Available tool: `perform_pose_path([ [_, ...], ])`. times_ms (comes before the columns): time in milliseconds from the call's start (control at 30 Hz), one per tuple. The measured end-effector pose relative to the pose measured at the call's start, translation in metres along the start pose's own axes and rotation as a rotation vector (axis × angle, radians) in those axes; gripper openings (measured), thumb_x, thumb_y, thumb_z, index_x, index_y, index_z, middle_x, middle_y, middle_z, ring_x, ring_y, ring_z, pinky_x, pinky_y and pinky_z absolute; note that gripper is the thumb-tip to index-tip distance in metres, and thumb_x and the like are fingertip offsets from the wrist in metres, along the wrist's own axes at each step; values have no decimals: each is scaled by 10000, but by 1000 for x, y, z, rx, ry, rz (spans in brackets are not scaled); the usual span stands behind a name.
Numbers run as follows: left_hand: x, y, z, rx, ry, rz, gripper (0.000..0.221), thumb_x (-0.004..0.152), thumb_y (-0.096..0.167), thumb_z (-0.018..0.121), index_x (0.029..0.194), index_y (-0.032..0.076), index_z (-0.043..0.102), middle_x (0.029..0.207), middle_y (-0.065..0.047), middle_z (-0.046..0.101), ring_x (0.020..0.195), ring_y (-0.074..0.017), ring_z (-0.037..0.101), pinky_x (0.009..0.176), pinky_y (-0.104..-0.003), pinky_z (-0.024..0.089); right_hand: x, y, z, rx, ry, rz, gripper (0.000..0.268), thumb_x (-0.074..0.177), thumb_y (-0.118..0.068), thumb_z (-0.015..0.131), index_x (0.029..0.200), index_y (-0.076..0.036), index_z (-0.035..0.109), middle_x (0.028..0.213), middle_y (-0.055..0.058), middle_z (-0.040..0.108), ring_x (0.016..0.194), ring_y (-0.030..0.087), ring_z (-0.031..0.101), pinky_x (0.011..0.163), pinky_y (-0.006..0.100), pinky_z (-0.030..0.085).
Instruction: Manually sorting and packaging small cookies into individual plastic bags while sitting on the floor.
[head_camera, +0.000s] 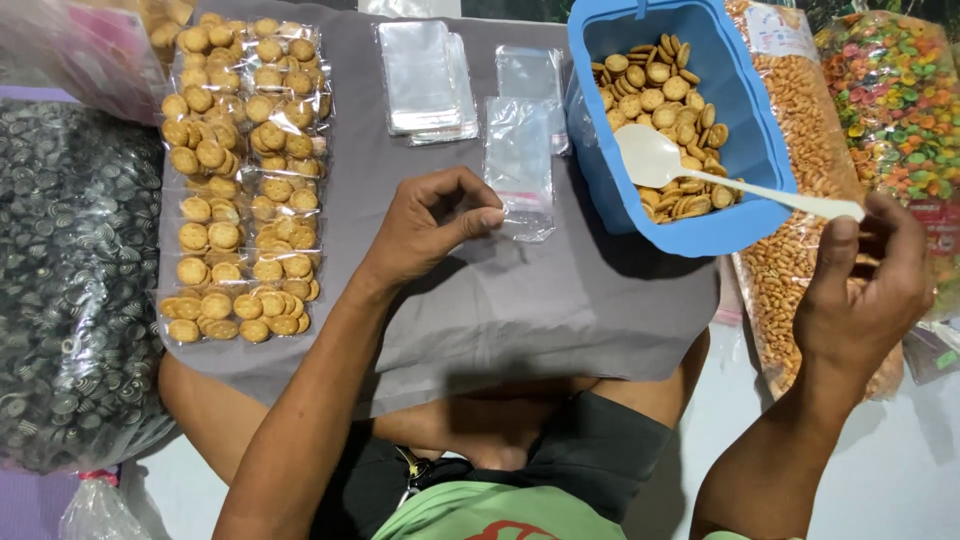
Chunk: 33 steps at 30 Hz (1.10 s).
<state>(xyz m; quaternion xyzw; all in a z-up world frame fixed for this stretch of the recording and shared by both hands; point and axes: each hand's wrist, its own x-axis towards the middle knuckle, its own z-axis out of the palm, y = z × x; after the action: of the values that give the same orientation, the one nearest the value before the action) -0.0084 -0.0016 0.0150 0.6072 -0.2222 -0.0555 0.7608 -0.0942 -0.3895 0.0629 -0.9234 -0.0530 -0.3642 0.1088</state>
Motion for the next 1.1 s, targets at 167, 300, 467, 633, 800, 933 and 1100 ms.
perform_pose_path([
  [167, 1, -1, 2, 18, 22, 46, 116, 897, 58, 757, 951, 103, 665, 799, 61, 604, 647, -24, 416, 632, -170, 377, -1, -6, 9, 457, -89, 271, 286, 1188, 91, 687, 1422, 164, 541, 1102, 212, 626, 978, 260, 610, 876, 340, 510],
  [300, 4, -6, 1, -151, -66, 72, 176, 974, 102, 647, 894, 132, 492, 1167, -110, 668, 1163, -242, 679, 1077, -403, 561, 11, -10, 23, 401, -49, 277, 290, 1110, 163, 798, 1307, 136, 587, 1035, 169, 617, 898, 210, 588, 789, 301, 504],
  [467, 6, -12, -2, -213, -114, 45, 151, 1021, 113, 583, 966, 125, 444, 1120, -145, 678, 1075, -242, 684, 987, -412, 613, 22, 2, 39, 256, 27, 235, 268, 1067, 97, 914, 1166, 90, 666, 961, 125, 626, 802, 178, 542, 722, 287, 474],
  [633, 5, -8, 2, -155, -51, -4, 123, 1004, 66, 609, 972, 75, 491, 998, -59, 594, 873, -143, 640, 866, -303, 606, 49, -13, 34, 0, 8, 4, 279, 971, 20, 988, 1081, 59, 735, 1039, 171, 671, 929, 268, 607, 794, 383, 536],
  [800, 4, -4, 2, -185, -28, -25, 89, 1011, 151, 622, 1014, 75, 577, 1004, -53, 634, 936, -162, 668, 942, -342, 609, 75, -31, 38, 10, -282, -166, 290, 912, -61, 919, 1163, 53, 830, 981, 110, 765, 818, 262, 583, 874, 397, 473],
  [933, 4, -9, -1, -190, -34, -29, 181, 1051, 235, 571, 1073, 57, 595, 1091, -100, 683, 960, -171, 694, 914, -313, 593, 81, -42, 33, 65, -402, -50, 318, 918, -1, 856, 1222, 80, 807, 880, 168, 726, 657, 239, 598, 636, 370, 488],
  [1100, 4, -12, -2, -206, -50, -23, 162, 1056, 237, 566, 1043, 76, 581, 1039, -70, 665, 877, -137, 680, 843, -296, 594, 77, -31, 23, 216, -482, 94, 103, 970, 106, 716, 1066, 75, 698, 837, 128, 645, 627, 186, 512, 551, 305, 403],
])
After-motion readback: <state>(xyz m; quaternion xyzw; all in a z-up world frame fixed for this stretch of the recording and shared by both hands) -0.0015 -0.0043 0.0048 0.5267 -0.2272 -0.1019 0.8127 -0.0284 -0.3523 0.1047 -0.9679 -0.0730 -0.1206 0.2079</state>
